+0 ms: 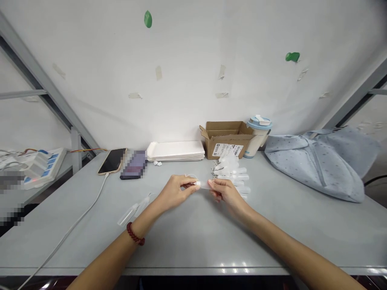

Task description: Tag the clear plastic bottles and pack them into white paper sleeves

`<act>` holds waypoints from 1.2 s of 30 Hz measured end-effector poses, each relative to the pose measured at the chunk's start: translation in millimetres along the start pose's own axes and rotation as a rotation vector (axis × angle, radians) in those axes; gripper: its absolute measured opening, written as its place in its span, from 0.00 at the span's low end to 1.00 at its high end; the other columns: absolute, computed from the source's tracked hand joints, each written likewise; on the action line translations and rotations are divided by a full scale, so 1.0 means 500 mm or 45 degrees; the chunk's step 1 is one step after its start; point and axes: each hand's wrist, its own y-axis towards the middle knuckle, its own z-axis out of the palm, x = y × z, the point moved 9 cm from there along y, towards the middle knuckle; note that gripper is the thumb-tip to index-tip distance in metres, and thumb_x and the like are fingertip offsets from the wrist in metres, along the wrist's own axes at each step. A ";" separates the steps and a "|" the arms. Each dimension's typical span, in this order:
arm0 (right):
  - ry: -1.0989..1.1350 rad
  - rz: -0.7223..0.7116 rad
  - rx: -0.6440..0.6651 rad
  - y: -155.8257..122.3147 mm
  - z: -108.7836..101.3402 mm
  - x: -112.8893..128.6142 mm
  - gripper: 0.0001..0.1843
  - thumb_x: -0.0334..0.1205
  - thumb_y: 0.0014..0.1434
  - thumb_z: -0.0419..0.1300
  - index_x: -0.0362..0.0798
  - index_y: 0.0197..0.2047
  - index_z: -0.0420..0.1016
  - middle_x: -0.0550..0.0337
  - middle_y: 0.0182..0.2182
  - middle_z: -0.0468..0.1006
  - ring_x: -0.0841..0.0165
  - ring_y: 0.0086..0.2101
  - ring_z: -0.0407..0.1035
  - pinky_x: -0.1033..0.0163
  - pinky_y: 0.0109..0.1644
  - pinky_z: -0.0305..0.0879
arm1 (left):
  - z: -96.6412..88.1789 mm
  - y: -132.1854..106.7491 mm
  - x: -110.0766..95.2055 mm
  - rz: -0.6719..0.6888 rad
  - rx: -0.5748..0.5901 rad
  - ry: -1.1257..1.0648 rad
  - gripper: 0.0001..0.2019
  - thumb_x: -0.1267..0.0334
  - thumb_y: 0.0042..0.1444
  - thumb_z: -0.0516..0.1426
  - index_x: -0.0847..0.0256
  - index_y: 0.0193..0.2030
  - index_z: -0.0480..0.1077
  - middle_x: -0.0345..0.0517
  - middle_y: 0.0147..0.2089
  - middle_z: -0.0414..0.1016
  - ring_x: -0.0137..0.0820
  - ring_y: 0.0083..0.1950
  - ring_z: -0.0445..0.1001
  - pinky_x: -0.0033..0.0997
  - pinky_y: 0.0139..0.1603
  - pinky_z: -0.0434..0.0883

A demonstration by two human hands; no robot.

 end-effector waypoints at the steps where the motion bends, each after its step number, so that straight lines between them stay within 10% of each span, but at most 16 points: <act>1: -0.008 -0.016 -0.010 -0.001 -0.001 0.002 0.24 0.55 0.51 0.57 0.48 0.17 0.56 0.67 0.16 0.54 0.75 0.19 0.47 0.65 0.24 0.45 | 0.001 0.000 0.005 -0.039 0.006 -0.047 0.11 0.57 0.55 0.53 0.61 0.32 0.73 0.42 0.31 0.72 0.29 0.32 0.66 0.26 0.35 0.64; 11: -0.605 -0.464 -0.228 -0.035 -0.004 0.068 0.14 0.48 0.55 0.56 0.48 0.38 0.74 0.61 0.23 0.69 0.69 0.25 0.60 0.63 0.31 0.56 | 0.035 -0.004 0.051 -0.331 0.165 -0.262 0.25 0.44 0.57 0.46 0.64 0.22 0.65 0.41 0.21 0.66 0.26 0.23 0.66 0.26 0.26 0.63; 29: -0.321 -0.214 -0.080 -0.007 -0.010 0.032 0.20 0.53 0.55 0.54 0.47 0.21 0.63 0.66 0.18 0.57 0.74 0.20 0.51 0.65 0.24 0.48 | 0.015 0.005 0.006 0.018 -0.016 0.297 0.17 0.54 0.60 0.48 0.61 0.27 0.68 0.43 0.28 0.72 0.30 0.30 0.67 0.28 0.32 0.61; 36: -0.831 -0.559 -0.493 -0.023 -0.096 0.122 0.17 0.49 0.58 0.52 0.45 0.40 0.74 0.59 0.26 0.73 0.69 0.25 0.62 0.63 0.32 0.59 | -0.114 0.007 0.110 -0.153 -0.276 0.800 0.13 0.62 0.58 0.48 0.66 0.42 0.71 0.58 0.45 0.72 0.45 0.49 0.66 0.45 0.51 0.61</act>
